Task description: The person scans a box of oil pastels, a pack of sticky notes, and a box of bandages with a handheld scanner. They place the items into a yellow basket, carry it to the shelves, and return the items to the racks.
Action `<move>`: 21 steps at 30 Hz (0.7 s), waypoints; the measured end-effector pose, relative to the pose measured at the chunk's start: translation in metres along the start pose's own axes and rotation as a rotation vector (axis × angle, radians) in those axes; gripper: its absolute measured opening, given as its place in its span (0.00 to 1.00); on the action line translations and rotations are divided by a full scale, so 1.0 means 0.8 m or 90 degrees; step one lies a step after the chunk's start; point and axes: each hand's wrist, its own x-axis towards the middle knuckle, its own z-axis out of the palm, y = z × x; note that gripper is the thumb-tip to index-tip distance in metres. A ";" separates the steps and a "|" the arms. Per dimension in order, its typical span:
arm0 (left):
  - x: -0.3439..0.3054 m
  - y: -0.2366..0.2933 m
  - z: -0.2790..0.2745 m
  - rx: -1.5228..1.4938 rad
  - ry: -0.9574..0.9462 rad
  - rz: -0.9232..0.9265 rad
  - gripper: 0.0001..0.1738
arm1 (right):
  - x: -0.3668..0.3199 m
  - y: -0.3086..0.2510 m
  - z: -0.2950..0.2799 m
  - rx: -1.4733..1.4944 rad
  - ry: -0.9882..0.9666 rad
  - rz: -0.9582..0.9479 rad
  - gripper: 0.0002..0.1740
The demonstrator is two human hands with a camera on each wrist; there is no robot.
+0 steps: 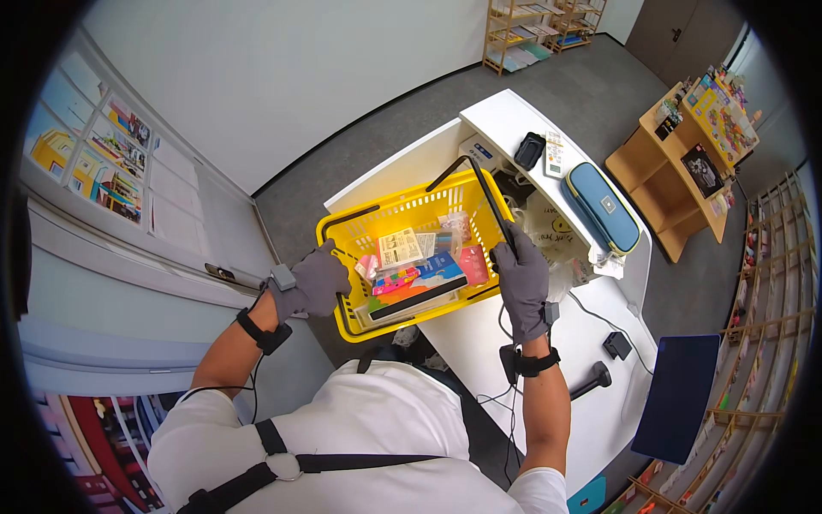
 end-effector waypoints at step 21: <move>0.015 -0.020 0.060 0.071 0.028 0.117 0.12 | -0.002 -0.009 0.008 0.104 -0.011 0.061 0.28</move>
